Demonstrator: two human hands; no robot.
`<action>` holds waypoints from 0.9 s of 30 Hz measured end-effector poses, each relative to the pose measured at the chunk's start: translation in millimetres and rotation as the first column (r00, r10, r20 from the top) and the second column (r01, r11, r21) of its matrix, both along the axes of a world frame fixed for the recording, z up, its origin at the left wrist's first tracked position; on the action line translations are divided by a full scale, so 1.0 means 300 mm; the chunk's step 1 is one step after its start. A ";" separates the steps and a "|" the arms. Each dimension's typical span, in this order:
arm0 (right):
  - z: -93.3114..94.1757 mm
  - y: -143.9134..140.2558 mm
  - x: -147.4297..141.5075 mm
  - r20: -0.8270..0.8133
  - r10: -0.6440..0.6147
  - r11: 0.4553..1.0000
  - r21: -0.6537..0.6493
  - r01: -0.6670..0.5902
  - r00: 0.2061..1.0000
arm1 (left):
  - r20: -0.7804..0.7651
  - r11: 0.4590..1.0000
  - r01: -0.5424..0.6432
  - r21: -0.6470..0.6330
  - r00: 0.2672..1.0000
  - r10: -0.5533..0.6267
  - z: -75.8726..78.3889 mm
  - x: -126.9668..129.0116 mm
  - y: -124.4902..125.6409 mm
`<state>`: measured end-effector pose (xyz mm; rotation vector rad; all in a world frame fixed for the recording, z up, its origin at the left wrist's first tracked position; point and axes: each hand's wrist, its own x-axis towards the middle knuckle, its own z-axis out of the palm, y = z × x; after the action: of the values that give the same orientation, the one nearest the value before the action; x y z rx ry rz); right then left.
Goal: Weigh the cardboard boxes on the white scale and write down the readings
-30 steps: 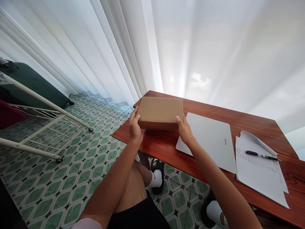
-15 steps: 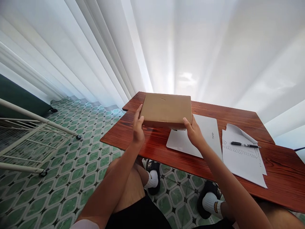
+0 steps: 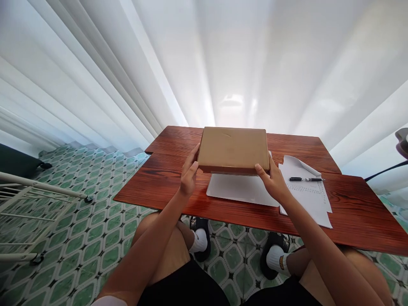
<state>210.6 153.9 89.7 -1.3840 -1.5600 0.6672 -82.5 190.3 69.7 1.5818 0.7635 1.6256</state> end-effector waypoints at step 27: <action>-0.053 -0.059 0.131 0.104 -0.212 0.975 0.097 0.202 0.972 | -0.220 0.999 0.022 -0.047 0.975 -0.032 -0.049 0.082 0.014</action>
<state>249.7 136.1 73.7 -1.5169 -1.4876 0.3965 -57.9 194.5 54.9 1.7525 0.8821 1.4191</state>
